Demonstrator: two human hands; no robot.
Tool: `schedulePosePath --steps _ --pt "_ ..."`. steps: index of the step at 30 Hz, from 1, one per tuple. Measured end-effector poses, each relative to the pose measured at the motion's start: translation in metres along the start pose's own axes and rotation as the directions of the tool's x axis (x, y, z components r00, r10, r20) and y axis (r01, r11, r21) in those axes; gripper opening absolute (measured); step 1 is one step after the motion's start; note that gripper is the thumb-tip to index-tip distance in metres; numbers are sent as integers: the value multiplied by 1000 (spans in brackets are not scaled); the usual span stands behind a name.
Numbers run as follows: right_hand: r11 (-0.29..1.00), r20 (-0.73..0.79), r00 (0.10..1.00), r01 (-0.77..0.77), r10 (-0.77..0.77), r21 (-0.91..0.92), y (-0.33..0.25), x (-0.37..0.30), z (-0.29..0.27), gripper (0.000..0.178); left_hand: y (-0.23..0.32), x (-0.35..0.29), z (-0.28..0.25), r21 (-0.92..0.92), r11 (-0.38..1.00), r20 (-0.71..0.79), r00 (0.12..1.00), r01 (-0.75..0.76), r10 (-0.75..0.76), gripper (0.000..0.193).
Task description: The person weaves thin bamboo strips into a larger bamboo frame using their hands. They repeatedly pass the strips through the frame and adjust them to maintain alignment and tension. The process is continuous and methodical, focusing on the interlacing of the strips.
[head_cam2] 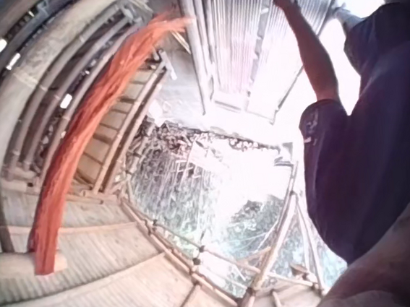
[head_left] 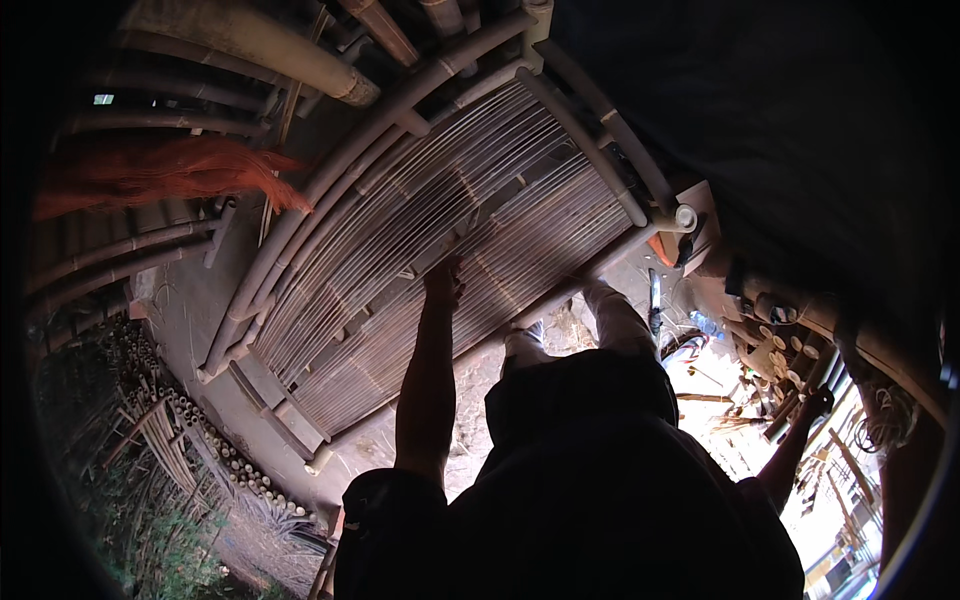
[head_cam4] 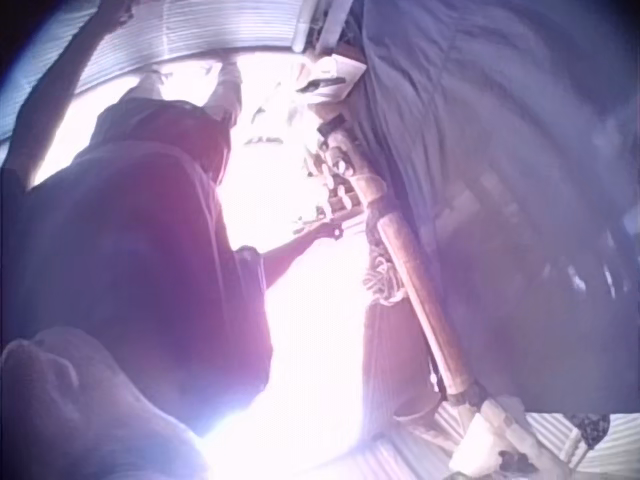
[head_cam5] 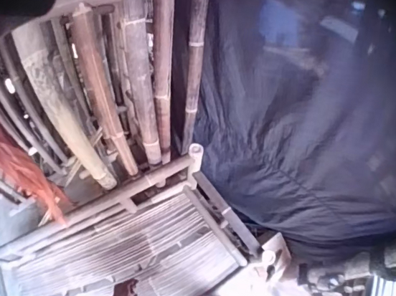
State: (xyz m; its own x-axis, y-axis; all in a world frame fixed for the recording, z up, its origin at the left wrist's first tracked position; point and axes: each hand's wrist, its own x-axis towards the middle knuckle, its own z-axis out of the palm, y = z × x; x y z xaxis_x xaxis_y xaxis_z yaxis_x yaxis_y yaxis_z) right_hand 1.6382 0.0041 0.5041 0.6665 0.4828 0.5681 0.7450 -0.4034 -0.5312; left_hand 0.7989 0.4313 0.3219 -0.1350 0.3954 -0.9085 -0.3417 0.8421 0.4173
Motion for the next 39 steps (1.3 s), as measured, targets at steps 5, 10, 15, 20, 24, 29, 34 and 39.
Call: schedulePosePath --steps 5,10,15,20,24,29,34,39 --pt "785 232 935 -74 270 -615 -29 -10 -13 25 12 -3 -16 -47 993 181 977 -105 112 17" --pt "883 573 776 46 263 -467 -210 -97 153 42 17 -52 22 -34 996 294 952 -80 87 17" --pt "888 906 302 -261 -297 378 -468 -232 344 63 -2 -73 41 101 995 345 939 -20 -16 23" --pt "912 924 79 -153 -373 381 -558 -280 396 31 -3 -76 44 126 991 275 961 -46 9 26" --pt "910 914 269 -201 -304 362 -542 -256 372 23 6 -59 20 118 991 186 982 -63 40 27" --pt "978 750 651 -57 -115 200 -361 -149 331 13 23 -28 -15 39 996 11 997 -80 80 20" --pt "993 469 882 8 49 -119 -215 -66 242 18 46 -26 -34 570 705 -62 833 -422 549 30" --pt "954 577 780 -301 241 8 -267 -88 257 18 79 -79 -12 406 368 208 477 -836 854 31"
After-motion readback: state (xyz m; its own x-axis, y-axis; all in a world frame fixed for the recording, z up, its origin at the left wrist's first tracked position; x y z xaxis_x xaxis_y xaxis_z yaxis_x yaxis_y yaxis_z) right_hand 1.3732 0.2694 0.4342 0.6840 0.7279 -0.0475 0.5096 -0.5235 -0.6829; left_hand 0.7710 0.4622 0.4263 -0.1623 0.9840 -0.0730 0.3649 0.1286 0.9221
